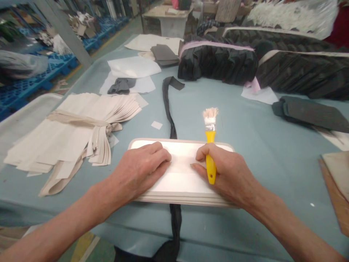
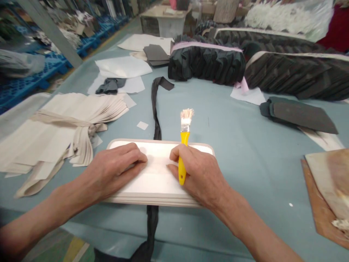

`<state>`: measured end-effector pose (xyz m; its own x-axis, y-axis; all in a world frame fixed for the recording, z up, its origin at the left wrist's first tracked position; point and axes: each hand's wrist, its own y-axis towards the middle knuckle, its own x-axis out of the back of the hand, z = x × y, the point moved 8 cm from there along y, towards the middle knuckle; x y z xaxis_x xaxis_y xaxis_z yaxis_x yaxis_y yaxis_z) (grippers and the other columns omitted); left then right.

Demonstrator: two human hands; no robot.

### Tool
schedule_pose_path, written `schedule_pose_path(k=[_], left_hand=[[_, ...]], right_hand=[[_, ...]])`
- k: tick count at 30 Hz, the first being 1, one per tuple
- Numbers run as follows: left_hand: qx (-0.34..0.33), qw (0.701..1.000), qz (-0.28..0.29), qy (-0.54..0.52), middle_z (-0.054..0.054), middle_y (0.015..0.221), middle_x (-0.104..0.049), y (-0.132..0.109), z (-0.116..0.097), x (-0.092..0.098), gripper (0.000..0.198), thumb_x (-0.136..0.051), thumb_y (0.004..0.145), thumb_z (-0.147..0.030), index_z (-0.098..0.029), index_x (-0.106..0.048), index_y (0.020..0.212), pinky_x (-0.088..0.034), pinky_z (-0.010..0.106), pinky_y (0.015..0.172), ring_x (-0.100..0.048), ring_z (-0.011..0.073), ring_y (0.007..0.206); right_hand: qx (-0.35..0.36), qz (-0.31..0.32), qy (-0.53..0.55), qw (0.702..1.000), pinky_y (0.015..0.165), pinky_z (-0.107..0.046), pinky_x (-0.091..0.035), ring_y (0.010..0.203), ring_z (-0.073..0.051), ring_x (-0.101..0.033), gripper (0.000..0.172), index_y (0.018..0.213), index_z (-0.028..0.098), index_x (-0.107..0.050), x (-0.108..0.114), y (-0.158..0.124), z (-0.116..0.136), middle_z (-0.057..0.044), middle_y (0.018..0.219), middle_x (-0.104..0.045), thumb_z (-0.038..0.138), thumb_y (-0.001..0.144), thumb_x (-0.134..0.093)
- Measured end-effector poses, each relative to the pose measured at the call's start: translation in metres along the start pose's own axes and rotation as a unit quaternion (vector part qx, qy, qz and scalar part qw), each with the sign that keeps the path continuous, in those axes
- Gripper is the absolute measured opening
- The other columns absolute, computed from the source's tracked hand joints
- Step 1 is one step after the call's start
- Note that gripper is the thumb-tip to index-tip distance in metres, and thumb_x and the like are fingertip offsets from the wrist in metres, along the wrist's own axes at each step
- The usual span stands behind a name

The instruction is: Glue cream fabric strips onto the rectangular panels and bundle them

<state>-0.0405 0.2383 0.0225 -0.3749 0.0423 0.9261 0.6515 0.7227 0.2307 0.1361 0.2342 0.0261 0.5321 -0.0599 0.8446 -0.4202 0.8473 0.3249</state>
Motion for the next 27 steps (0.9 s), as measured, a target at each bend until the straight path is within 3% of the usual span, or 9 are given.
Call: schedule_pose_path(k=[5,10,18,27], left_hand=[[0.023,1.0,0.007,0.0,0.001,0.09,-0.064,-0.015,0.017,0.003,0.02,-0.044,0.107,-0.024,-0.021,-0.061,0.096,-0.044,0.029,0.069,-0.064,0.0173,0.08],[0.036,0.999,0.012,-0.005,0.001,0.094,-0.063,-0.029,0.026,0.005,0.016,-0.047,0.108,-0.024,-0.022,-0.06,0.1,-0.044,0.03,0.072,-0.064,0.0182,0.086],[0.059,0.998,-0.001,-0.027,0.001,0.094,-0.065,-0.045,0.039,0.01,0.016,-0.05,0.108,-0.032,-0.023,-0.061,0.101,-0.044,0.033,0.078,-0.063,0.0195,0.086],[0.039,0.997,-0.021,-0.066,-0.001,0.098,-0.063,-0.048,0.033,0.02,0.01,-0.051,0.107,-0.022,-0.022,-0.061,0.104,-0.046,0.028,0.083,-0.063,0.0157,0.092]], right_hand=[[0.003,0.008,0.006,1.0,0.053,-0.025,-0.034,0.049,-0.013,-0.045,0.014,0.089,0.025,-0.051,-0.002,-0.008,-0.01,0.008,0.066,-0.055,0.017,0.092,-0.062],[0.034,0.025,-0.01,0.999,0.06,-0.027,-0.04,0.063,-0.016,-0.059,0.015,0.091,0.025,-0.048,-0.003,-0.013,-0.01,0.003,0.078,-0.065,0.013,0.094,-0.057],[0.046,0.045,-0.042,0.997,0.06,-0.029,-0.04,0.067,-0.017,-0.061,0.018,0.09,0.024,-0.051,0.002,-0.029,-0.024,-0.001,0.085,-0.069,0.007,0.093,-0.056],[0.004,0.08,-0.048,0.996,0.061,-0.028,-0.043,0.066,-0.017,-0.061,0.02,0.086,0.023,-0.054,0.011,-0.036,-0.033,0.0,0.079,-0.067,0.003,0.084,-0.05]])
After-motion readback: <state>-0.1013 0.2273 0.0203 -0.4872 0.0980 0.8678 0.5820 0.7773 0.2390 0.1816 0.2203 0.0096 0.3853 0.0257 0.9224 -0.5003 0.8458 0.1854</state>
